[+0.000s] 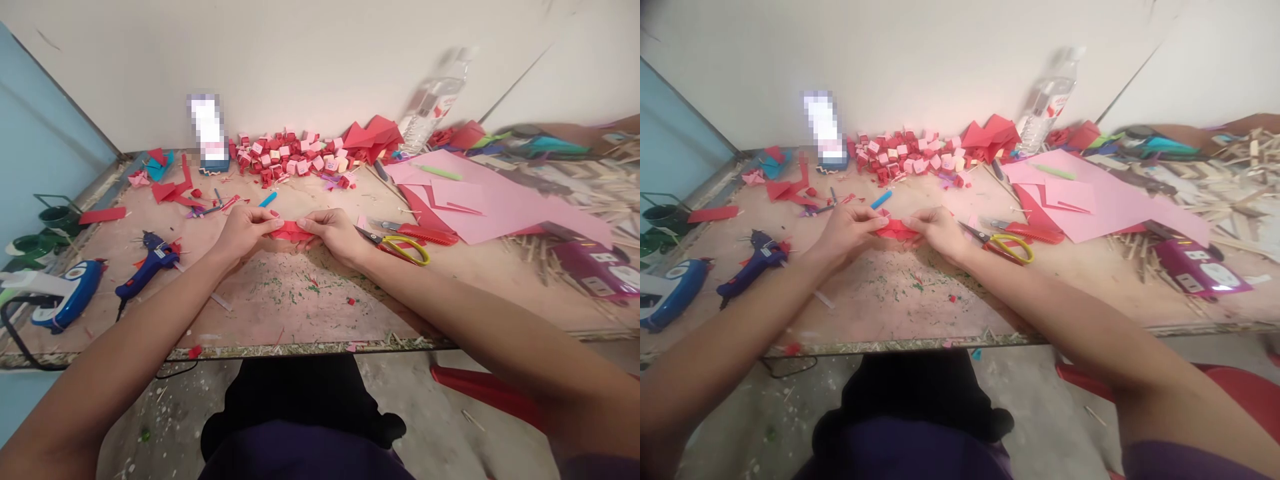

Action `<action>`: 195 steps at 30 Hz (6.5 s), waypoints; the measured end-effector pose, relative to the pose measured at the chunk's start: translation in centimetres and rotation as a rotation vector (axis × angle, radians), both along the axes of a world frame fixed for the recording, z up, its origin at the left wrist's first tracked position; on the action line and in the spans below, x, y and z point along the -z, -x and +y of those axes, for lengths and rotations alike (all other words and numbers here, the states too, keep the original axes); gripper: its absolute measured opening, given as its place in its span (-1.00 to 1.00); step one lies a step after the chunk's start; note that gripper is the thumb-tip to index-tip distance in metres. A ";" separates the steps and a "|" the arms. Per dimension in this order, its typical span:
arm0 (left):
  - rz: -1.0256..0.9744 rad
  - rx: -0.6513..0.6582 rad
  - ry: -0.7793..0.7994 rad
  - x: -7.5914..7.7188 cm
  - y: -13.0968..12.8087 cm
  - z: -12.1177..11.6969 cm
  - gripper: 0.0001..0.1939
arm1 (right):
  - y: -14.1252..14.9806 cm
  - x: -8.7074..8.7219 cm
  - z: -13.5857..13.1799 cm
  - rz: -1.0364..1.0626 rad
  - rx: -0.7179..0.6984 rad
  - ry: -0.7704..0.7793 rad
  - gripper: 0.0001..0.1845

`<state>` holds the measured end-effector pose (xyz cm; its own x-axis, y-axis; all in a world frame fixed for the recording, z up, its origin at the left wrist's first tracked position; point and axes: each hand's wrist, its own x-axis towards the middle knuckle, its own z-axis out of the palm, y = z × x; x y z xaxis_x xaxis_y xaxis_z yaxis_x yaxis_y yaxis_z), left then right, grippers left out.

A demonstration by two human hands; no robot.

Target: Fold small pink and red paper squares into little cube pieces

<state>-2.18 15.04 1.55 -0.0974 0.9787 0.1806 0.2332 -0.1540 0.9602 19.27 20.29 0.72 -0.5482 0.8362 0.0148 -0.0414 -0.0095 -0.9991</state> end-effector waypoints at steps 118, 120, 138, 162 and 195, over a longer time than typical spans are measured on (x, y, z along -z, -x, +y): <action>-0.175 -0.031 -0.015 -0.6 -1.8 -0.8 -0.61 | 0.3 0.3 -0.7 -0.029 -0.007 -0.205 -0.76; -0.221 -0.010 0.023 -0.6 -1.8 -0.9 -0.58 | 0.4 0.2 -0.8 -0.029 0.003 -0.175 -0.71; -0.190 0.084 0.067 0.3 -1.7 -1.0 -0.61 | 0.4 0.6 -0.5 0.127 0.060 -0.057 -0.64; -0.146 0.119 0.060 0.3 -1.6 -1.0 -0.67 | 0.4 -0.1 -1.2 0.006 0.048 -0.246 -0.68; -0.067 0.112 0.056 -0.9 -1.5 -1.5 -0.70 | 0.4 -0.3 -1.5 -0.127 0.063 -0.368 -0.63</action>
